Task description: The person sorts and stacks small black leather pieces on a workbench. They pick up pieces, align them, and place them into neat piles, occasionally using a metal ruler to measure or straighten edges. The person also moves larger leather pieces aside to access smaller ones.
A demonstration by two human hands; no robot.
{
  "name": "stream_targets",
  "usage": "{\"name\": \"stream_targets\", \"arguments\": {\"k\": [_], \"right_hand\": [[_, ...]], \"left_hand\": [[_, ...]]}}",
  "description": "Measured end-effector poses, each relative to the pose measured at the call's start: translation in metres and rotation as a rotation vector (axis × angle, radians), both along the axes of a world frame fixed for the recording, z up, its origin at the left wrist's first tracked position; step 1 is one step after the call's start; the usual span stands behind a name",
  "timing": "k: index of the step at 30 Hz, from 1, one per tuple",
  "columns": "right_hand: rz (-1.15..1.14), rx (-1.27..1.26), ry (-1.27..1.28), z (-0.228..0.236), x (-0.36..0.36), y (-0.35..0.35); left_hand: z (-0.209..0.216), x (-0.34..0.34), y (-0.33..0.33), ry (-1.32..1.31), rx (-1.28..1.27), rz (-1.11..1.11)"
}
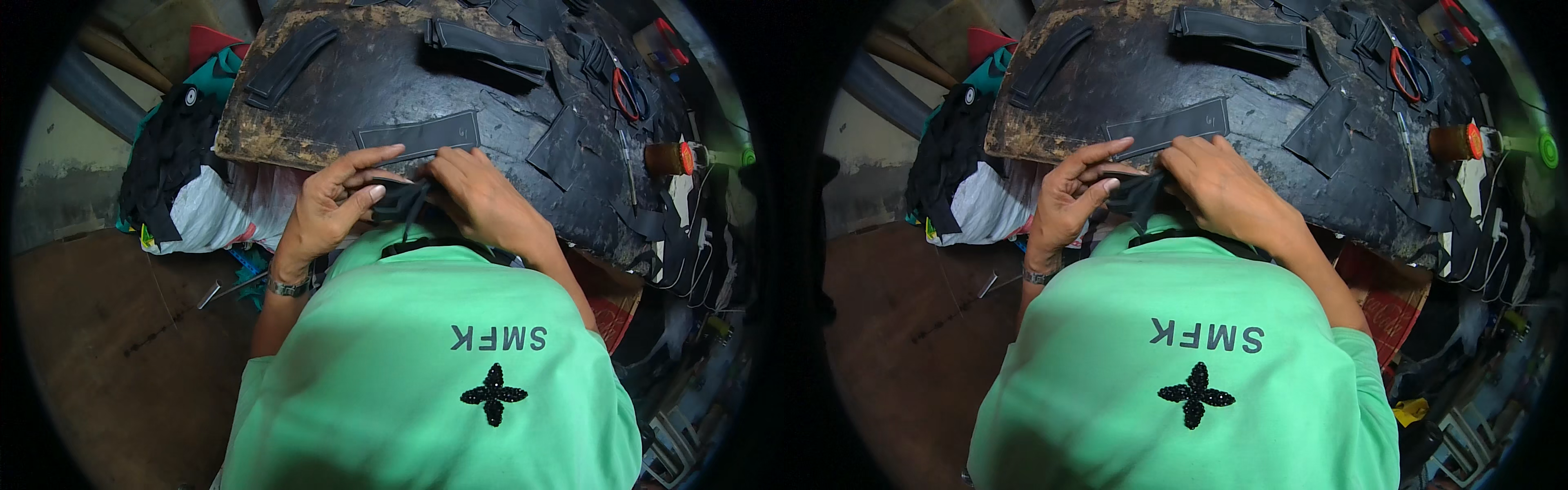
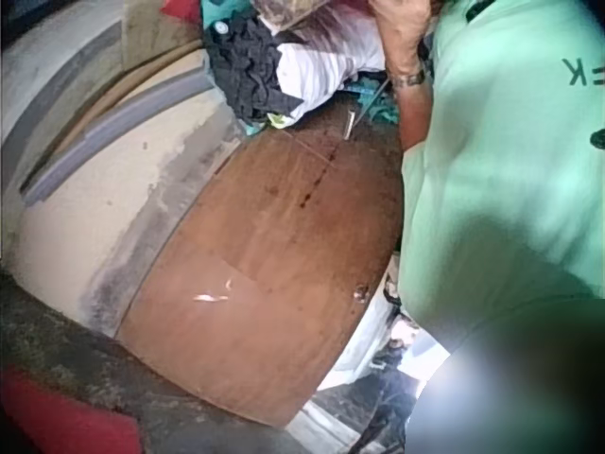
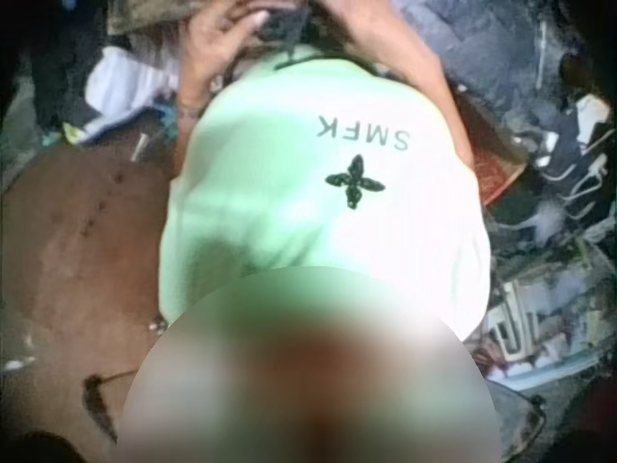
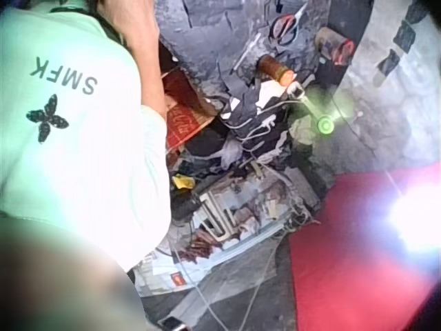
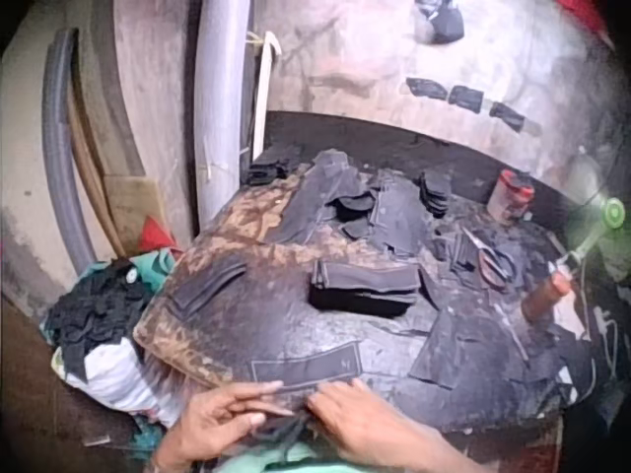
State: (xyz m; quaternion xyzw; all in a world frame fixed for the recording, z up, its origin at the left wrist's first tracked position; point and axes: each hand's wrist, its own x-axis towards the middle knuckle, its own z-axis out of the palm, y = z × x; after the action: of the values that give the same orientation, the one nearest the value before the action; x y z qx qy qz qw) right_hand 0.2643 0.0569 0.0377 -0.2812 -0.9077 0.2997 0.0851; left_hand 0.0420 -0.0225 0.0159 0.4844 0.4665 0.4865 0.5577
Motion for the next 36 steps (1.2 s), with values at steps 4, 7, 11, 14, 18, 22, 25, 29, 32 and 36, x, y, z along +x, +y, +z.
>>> {"name": "stream_targets", "arguments": {"k": [4,7,11,14,18,22,25,29,32,36], "right_hand": [[-0.164,0.178,0.105,0.005,0.046,-0.004],[-0.474,0.213,0.240,0.002,0.088,-0.004],[-0.830,-0.219,0.479,-0.017,0.116,-0.005],[-0.710,-0.380,0.626,-0.026,0.108,-0.008],[-0.544,-0.440,0.551,-0.017,0.079,0.004],[-0.316,-0.135,0.266,-0.016,0.041,0.017],[-0.295,0.217,-0.043,-0.022,0.024,0.022],[-0.426,0.496,0.306,-0.007,0.018,0.008],[-0.177,0.502,0.483,0.015,0.018,-0.007],[-0.191,0.483,0.435,0.021,0.036,-0.007]], "left_hand": [[-0.007,0.002,0.029,0.430,0.362,0.182],[-0.021,0.007,0.048,0.877,0.468,0.196],[-0.033,0.016,0.054,1.045,0.464,0.127],[-0.030,0.018,0.050,0.967,0.442,0.140],[-0.022,0.015,0.046,0.706,0.287,0.077],[-0.009,0.004,0.033,0.424,0.260,0.194],[0.005,-0.015,0.019,0.537,0.321,0.414],[0.037,-0.019,0.004,0.225,0.170,0.370],[0.060,0.001,0.014,0.358,0.147,0.079],[0.069,0.039,0.041,0.401,0.298,-0.180]]}}
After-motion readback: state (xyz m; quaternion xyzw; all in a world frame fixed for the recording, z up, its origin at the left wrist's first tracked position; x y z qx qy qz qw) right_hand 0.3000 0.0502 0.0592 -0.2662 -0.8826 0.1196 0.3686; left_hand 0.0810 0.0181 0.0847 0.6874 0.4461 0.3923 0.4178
